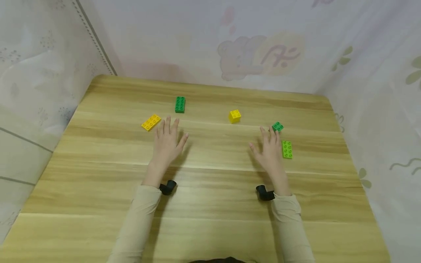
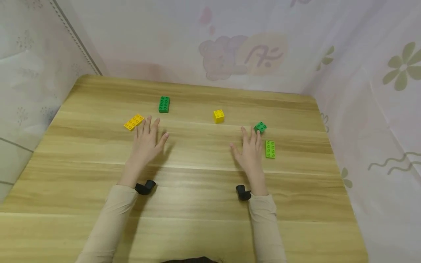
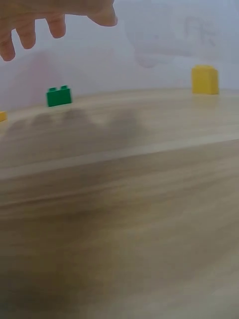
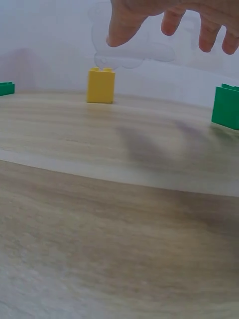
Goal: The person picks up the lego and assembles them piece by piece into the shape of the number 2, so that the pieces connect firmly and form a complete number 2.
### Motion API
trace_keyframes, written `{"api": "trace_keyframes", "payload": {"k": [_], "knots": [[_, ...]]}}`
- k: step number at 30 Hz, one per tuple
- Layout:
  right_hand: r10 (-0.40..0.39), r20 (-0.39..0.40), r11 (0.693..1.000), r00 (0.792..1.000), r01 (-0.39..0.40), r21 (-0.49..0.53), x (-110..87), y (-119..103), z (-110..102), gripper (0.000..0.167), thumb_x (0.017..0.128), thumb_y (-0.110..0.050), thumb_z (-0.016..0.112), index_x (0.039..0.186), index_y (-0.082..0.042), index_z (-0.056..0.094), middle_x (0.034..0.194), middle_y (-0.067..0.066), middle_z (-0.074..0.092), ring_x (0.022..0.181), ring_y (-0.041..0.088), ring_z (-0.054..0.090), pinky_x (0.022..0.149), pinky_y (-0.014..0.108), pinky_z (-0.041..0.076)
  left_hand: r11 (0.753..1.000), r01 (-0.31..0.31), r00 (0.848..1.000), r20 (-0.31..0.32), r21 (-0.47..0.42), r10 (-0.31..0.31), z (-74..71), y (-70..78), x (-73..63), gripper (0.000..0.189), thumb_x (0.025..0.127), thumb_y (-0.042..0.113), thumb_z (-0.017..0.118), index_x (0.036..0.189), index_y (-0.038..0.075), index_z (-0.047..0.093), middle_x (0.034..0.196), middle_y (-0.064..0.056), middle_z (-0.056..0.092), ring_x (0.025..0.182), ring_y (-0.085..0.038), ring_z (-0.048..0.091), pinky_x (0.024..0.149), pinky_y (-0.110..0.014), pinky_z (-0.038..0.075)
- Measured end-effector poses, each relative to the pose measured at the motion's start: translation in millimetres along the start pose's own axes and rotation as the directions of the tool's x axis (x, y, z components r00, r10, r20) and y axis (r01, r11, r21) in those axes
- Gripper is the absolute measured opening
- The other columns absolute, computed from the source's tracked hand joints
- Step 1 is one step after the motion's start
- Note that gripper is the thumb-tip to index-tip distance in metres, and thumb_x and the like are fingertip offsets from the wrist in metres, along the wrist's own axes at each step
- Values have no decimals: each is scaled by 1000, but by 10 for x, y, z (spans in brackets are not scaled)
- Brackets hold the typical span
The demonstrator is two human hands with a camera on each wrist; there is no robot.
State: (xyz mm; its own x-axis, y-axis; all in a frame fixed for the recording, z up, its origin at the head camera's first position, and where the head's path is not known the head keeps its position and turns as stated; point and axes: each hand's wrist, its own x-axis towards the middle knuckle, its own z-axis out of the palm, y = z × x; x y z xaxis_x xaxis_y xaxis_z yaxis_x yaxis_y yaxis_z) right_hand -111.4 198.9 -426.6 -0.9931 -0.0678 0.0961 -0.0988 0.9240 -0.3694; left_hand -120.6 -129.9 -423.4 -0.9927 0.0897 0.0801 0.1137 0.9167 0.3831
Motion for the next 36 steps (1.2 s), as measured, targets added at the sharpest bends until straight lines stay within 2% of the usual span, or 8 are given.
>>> {"api": "trace_keyframes", "payload": {"k": [5, 11, 17, 21, 26, 31, 36], "knots": [[18, -2, 998, 1000, -18, 67, -1, 83, -32, 69, 90, -38, 53, 143, -6, 23, 146, 28, 13, 135, 48, 7, 101, 69, 14, 999, 32, 999, 9, -9, -32, -71, -116, 10, 66, 96, 47, 34, 145, 6, 19, 150, -24, 12, 137, -44, 12, 109, -60, 9], [25, -30, 996, 999, -22, 87, -9, 202, -103, 68, 90, -34, 55, 142, -3, 23, 144, 30, 15, 133, 49, 11, 102, 68, 16, 997, 70, 997, 19, -26, -69, -115, -251, 9, 66, 96, 47, 34, 145, 5, 17, 151, -23, 8, 137, -44, 11, 107, -62, 10], [93, -20, 989, 995, -90, 117, -30, 313, -148, 67, 90, -31, 55, 142, -4, 22, 144, 29, 15, 134, 47, 10, 104, 65, 14, 992, 114, 993, 13, -43, -114, -126, -389, 15, 62, 96, 38, 39, 144, 3, 18, 149, -28, 10, 134, -48, 14, 106, -63, 14], [120, -13, 986, 993, -118, 118, -23, 396, -164, 66, 90, -29, 56, 141, -3, 23, 143, 30, 15, 133, 48, 10, 104, 65, 14, 988, 146, 989, 23, -42, -145, -148, -467, 67, 62, 95, 33, 43, 143, 0, 19, 146, -31, 12, 131, -51, 18, 104, -63, 16], [135, -12, 982, 991, -132, 133, 67, 480, -192, 65, 89, -25, 57, 140, -1, 24, 143, 31, 16, 132, 48, 12, 104, 65, 14, 980, 193, 981, 26, -48, -192, -206, -632, 141, 64, 95, 29, 45, 143, -2, 16, 145, -33, 12, 128, -54, 22, 101, -65, 21], [169, 25, 977, 985, -171, 126, 158, 553, -240, 65, 90, -26, 54, 141, 0, 23, 144, 31, 16, 133, 47, 13, 105, 63, 13, 969, 238, 970, 74, -59, -234, -265, -774, 202, 67, 94, 27, 46, 144, -1, 11, 145, -35, 9, 126, -55, 23, 97, -67, 25], [193, 56, 973, 980, -199, 116, 219, 599, -280, 64, 91, -26, 52, 142, 0, 22, 145, 31, 14, 133, 47, 12, 106, 63, 13, 964, 255, 962, 119, -71, -246, -308, -837, 218, 70, 94, 27, 48, 144, -3, 9, 142, -38, 11, 124, -56, 24, 97, -66, 27]]}}
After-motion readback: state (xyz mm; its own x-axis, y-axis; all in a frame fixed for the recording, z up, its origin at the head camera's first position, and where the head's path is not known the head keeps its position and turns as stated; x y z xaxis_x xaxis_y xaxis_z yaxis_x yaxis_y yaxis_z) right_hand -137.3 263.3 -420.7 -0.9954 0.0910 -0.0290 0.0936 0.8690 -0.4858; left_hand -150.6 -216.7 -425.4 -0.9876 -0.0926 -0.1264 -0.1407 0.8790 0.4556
